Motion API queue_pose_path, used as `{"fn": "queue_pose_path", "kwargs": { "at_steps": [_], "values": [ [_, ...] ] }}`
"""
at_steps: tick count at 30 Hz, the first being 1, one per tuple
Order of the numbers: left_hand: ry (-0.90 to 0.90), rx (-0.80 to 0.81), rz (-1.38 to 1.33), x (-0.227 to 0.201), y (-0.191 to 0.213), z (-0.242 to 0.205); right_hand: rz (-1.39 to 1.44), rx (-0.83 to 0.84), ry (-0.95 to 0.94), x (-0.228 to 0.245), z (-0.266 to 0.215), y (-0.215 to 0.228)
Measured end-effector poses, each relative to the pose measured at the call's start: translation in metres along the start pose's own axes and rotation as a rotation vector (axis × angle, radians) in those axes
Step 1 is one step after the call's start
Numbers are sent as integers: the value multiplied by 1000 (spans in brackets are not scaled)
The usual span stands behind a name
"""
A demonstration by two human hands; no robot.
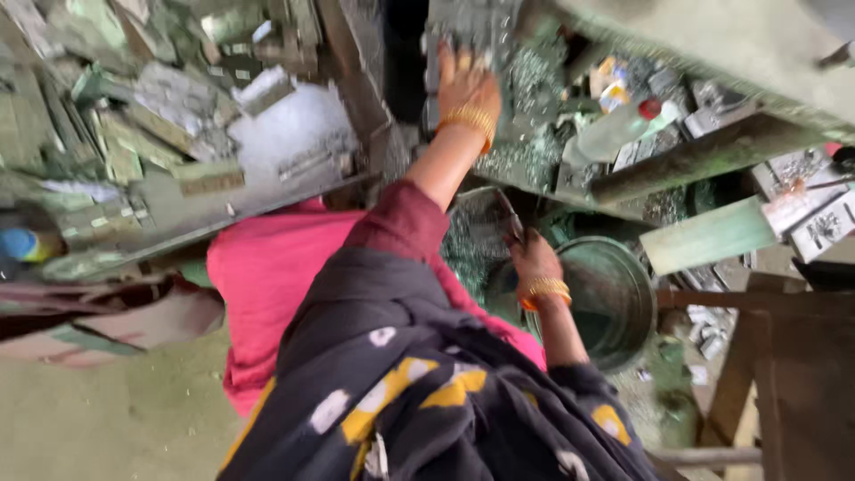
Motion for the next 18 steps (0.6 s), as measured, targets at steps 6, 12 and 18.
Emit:
{"fn": "queue_pose_path", "kwargs": {
  "at_steps": [6,12,18],
  "values": [
    [-300,-287,38,-8,-10,-78,-128,-5,-15,53,4,74],
    [-523,-657,-76,-29,-2,-68,-12,-35,67,79,1,92],
    [-61,46,12,-56,-10,-9,47,42,50,60,8,82]
  ]
}}
Point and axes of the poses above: each hand's wrist, its own z-axis towards the middle knuckle, its own y-axis out of the back of the hand, x = y × z, the point moved 6 cm from there along z, towards the middle knuckle, and after that the axes turned 3 degrees about -y, right-handed, at the moved point
